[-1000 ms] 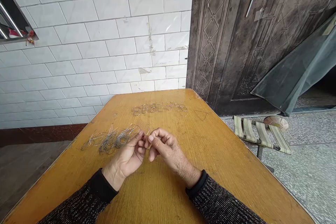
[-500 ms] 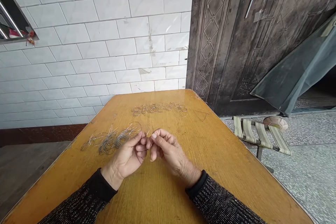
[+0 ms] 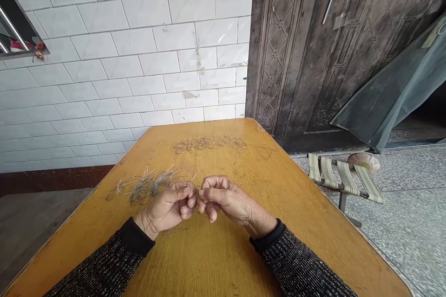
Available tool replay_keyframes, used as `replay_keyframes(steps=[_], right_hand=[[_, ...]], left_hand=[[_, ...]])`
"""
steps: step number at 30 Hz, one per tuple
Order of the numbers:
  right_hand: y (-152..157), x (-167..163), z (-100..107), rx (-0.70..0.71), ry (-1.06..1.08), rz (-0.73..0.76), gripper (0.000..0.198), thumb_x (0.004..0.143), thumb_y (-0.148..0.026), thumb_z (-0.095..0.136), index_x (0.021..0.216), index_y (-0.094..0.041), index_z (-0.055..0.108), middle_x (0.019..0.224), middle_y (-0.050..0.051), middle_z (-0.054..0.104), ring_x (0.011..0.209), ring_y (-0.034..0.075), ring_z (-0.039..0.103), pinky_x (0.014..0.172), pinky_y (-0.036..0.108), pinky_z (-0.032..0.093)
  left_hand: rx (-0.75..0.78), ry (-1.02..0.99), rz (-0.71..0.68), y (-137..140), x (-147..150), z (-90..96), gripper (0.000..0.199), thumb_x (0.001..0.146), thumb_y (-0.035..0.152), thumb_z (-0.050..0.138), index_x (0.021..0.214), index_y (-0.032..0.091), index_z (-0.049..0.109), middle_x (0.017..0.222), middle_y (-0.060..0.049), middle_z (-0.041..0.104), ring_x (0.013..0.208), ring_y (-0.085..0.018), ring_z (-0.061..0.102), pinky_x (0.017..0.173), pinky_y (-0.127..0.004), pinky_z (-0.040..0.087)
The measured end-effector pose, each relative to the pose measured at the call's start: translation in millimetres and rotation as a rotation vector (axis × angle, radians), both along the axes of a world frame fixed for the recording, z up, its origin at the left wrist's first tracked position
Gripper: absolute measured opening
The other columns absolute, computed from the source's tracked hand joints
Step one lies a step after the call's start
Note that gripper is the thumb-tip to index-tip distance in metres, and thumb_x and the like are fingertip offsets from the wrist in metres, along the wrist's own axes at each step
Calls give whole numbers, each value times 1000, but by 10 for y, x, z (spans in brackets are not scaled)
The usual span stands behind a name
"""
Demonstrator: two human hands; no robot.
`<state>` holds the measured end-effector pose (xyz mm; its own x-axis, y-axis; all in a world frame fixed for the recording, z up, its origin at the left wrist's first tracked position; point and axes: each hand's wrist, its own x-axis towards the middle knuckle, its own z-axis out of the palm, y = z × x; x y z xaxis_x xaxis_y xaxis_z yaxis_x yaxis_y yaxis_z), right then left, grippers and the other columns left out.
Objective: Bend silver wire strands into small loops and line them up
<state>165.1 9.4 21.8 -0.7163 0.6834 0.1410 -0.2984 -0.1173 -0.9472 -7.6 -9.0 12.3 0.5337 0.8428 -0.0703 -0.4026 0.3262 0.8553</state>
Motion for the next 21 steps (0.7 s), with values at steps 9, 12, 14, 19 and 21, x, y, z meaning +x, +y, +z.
replay_keyframes(steps=[9,12,14,19,21], right_hand=[[39,-20,-11,61,8,-140,20,70,-32,64,70,-15,53,56,-4,61,35,4,50,36,14,36],[47,-59,-21,56,25,-220,22,68,-33,66,69,-15,53,55,-4,59,34,3,49,35,14,34],[42,-88,-26,97,-5,-302,23,68,-35,66,69,-16,54,54,-5,58,34,4,48,35,15,35],[18,-139,-82,327,-170,-484,18,73,-33,59,68,-17,55,50,-5,50,38,6,45,37,18,36],[19,-132,-113,435,-248,-525,13,76,-30,55,72,-18,56,51,-4,49,40,7,45,39,19,36]], left_hand=[[20,28,150,42,-19,6,19,64,25,71,70,15,56,54,4,54,39,-3,43,37,-13,29],[42,49,293,61,28,-42,23,62,27,73,73,16,56,54,3,56,39,-4,45,36,-14,31],[58,96,380,70,59,-70,23,62,29,72,70,14,56,55,2,57,41,-5,47,38,-15,33],[168,256,541,62,114,-100,21,64,29,69,71,12,60,61,-2,60,47,-7,50,45,-19,38],[224,286,570,47,132,-97,19,66,28,67,72,12,61,60,-1,59,46,-7,48,45,-19,37]])
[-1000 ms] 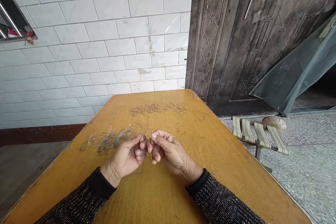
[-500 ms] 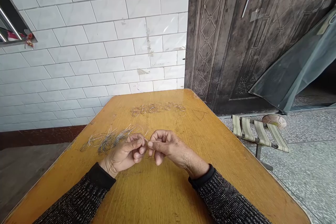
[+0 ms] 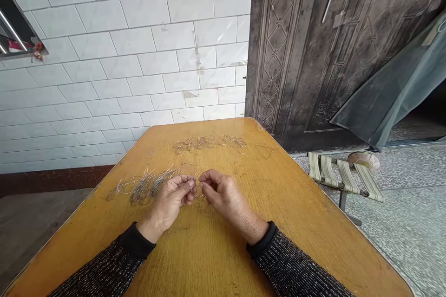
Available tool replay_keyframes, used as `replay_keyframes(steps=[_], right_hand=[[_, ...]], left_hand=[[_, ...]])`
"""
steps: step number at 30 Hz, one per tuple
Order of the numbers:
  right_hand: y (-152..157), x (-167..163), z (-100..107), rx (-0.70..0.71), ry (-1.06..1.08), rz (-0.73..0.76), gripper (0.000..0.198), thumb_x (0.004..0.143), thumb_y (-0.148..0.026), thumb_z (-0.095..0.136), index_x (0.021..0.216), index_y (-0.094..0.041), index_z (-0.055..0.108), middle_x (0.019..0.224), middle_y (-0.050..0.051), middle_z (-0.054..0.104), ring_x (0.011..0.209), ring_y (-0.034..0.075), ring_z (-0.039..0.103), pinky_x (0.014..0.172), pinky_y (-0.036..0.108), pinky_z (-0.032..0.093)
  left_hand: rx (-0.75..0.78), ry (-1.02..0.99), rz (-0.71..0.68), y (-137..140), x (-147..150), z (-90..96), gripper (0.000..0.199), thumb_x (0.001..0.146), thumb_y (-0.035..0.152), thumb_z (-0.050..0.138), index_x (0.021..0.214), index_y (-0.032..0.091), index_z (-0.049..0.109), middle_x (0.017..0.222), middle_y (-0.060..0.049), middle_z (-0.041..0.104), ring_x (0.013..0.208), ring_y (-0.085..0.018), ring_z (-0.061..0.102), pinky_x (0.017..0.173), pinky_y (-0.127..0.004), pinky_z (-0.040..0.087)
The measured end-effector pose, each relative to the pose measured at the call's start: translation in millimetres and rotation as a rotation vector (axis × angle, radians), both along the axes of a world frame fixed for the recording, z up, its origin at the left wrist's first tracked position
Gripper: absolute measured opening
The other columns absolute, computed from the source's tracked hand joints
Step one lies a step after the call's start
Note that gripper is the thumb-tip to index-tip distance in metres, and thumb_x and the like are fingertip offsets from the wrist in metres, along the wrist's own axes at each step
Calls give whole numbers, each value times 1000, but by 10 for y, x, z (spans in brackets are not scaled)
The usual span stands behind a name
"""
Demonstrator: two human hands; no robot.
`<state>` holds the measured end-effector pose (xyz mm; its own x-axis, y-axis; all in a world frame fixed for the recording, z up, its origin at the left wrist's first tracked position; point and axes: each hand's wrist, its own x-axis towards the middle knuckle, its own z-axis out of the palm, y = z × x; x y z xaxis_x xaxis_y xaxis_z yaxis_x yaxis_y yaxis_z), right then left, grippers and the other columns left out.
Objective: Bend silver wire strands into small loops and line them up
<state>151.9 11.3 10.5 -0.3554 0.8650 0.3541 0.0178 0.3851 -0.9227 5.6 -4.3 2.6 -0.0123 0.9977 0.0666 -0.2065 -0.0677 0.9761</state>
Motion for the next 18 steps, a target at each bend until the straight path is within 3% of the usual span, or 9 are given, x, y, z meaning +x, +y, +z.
replay_keyframes(steps=[6,11,18], right_hand=[[17,82,1,293,-246,-137,15,82,-21,44,73,-19,56,56,-1,51,46,9,45,45,21,34],[42,124,22,534,-393,-140,20,84,-19,41,78,-20,60,64,2,59,55,13,52,52,23,36],[59,134,7,632,-600,-200,24,86,-20,40,84,-17,63,67,6,62,58,14,54,52,23,34]], left_hand=[[87,78,-7,-44,31,24,15,71,28,62,77,14,60,59,1,56,45,-6,44,44,-19,33],[86,123,-62,-40,19,20,16,73,28,60,79,13,60,59,1,55,44,-6,43,43,-20,33],[85,166,-94,-43,17,11,16,73,28,59,78,13,61,59,1,54,45,-6,43,44,-20,35]])
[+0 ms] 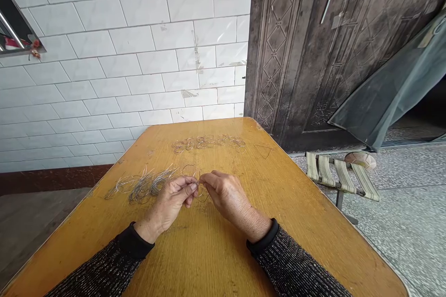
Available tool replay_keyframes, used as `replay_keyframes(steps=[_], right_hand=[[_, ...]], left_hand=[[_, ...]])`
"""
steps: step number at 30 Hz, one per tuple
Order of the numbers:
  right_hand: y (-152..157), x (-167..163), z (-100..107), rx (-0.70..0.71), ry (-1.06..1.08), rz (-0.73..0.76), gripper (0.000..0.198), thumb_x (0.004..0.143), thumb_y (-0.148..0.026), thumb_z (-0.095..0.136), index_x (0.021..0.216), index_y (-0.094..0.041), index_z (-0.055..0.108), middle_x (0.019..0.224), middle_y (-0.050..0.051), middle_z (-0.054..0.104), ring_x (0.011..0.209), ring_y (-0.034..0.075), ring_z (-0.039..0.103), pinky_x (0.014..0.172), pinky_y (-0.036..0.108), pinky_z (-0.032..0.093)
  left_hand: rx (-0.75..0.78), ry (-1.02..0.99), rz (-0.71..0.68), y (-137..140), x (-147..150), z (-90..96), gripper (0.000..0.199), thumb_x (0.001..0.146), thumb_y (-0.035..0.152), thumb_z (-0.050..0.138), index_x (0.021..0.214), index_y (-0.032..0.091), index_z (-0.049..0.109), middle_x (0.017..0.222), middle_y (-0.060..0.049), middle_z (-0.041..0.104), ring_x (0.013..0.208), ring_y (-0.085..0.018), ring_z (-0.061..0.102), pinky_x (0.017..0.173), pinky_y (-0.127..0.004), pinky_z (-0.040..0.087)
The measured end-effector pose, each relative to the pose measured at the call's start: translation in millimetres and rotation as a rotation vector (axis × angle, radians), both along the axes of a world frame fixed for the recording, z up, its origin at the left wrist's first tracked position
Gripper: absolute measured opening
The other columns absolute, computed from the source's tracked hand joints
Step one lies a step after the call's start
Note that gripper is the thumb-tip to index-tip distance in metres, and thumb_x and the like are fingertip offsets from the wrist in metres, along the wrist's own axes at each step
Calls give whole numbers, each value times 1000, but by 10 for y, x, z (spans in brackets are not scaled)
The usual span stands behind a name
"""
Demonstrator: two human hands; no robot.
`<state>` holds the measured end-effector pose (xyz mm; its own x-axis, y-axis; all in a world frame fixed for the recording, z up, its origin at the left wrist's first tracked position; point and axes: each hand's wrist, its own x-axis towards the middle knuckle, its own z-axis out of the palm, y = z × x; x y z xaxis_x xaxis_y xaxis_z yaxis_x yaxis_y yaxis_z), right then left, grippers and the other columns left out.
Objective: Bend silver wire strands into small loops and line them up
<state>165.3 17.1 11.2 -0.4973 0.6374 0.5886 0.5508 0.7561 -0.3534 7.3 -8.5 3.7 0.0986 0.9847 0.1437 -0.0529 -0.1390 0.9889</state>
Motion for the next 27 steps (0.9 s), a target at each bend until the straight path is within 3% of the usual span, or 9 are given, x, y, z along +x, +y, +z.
replay_keyframes(steps=[10,16,19,22,27], right_hand=[[-50,11,31,30,-147,-70,24,87,-18,41,86,-18,65,67,4,59,56,12,53,49,20,30],[-47,-4,19,24,-124,-41,23,87,-19,41,81,-18,63,67,4,59,57,12,53,50,21,32],[-12,-40,-14,-100,26,16,17,85,-19,43,81,-16,59,64,2,57,55,11,52,52,21,36],[20,-78,-48,-348,228,58,10,82,-21,46,87,-15,53,55,-3,51,46,9,48,48,20,37],[-1,-119,-41,-697,490,175,21,79,-36,49,82,-15,48,59,-3,51,42,7,48,42,20,38]], left_hand=[[-39,80,3,11,2,29,18,69,30,62,73,13,60,57,2,55,43,-6,43,42,-20,35],[35,186,-6,-14,-11,50,26,77,35,53,64,13,57,50,2,51,41,-7,44,42,-21,36],[43,162,26,-16,-6,42,24,76,33,53,63,13,55,54,1,52,41,-6,44,42,-20,36],[0,44,55,-4,11,10,18,73,30,54,64,14,53,55,2,52,41,-5,41,40,-19,33],[-33,-84,161,7,41,-8,16,70,29,56,63,14,52,53,3,50,41,-5,41,41,-18,31]])
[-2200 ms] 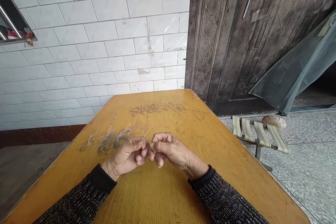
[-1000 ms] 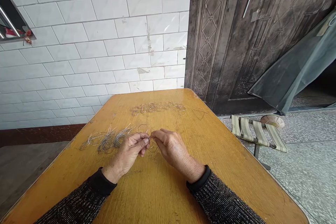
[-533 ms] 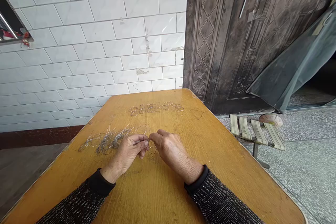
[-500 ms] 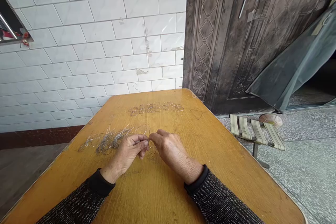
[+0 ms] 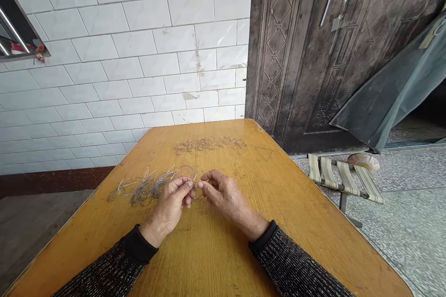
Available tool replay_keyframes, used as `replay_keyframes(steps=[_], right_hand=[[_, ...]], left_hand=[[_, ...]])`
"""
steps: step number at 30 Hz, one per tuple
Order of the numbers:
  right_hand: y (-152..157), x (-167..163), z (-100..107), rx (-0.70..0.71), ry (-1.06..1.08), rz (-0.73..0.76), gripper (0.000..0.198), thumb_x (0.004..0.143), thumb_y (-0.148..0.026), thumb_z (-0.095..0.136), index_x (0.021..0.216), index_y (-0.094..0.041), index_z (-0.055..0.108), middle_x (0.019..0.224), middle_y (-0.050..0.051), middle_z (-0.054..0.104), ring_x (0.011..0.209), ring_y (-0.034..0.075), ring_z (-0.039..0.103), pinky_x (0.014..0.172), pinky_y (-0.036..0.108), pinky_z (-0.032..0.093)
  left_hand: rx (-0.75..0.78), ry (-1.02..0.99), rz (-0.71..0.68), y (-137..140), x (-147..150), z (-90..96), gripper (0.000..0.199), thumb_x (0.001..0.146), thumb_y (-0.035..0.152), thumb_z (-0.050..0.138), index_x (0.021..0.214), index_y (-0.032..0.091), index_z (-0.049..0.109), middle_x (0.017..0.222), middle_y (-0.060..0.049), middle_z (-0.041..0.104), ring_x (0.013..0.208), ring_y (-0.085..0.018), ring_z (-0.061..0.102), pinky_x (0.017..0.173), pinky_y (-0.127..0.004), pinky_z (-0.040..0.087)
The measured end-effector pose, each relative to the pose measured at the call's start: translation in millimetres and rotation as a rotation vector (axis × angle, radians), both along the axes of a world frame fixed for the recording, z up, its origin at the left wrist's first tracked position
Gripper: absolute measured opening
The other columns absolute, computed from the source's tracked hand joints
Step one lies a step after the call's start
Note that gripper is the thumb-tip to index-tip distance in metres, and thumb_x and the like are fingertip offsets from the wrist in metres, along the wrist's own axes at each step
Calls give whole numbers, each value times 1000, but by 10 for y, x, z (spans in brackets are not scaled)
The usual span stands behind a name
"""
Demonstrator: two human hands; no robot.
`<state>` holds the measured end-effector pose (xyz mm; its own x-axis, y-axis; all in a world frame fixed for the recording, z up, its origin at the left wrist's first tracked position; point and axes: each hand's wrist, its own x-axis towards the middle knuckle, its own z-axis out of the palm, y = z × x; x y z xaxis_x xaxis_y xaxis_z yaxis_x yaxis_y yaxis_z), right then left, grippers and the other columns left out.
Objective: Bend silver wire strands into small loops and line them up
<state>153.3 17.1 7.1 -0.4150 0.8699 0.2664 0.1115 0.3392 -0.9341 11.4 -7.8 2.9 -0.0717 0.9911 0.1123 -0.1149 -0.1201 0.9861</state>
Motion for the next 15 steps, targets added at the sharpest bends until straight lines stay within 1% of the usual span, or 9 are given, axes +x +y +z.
replay_keyframes(steps=[3,5,7,11,15], right_hand=[[-35,-15,23,-131,52,114,28,74,-40,55,85,-15,48,61,-2,55,45,8,54,42,19,39],[-50,-28,33,-224,86,169,30,73,-43,57,84,-16,49,63,-1,58,47,8,57,43,19,40],[-55,-43,33,-294,133,190,30,72,-44,57,82,-16,50,65,-1,60,48,9,59,44,19,42],[-40,-65,7,-350,225,212,30,70,-44,60,79,-16,51,62,-1,60,49,9,60,45,20,44],[-21,-75,-27,-362,294,248,28,70,-42,60,79,-16,52,61,-2,61,48,9,59,45,20,44]], left_hand=[[29,-14,46,2,-1,14,16,70,28,57,62,14,53,54,3,51,42,-5,42,42,-19,31],[11,-84,46,11,-10,14,16,69,27,58,62,14,53,54,3,52,42,-5,42,42,-18,30],[-33,-191,25,27,-19,4,15,67,26,60,61,14,53,54,3,52,42,-4,42,42,-17,30],[-135,-397,-11,52,-24,-12,14,63,20,64,61,13,53,53,3,52,42,-3,41,42,-15,30],[-218,-520,-33,56,-22,-1,12,64,16,65,62,13,53,52,4,51,41,-2,39,41,-13,29]])
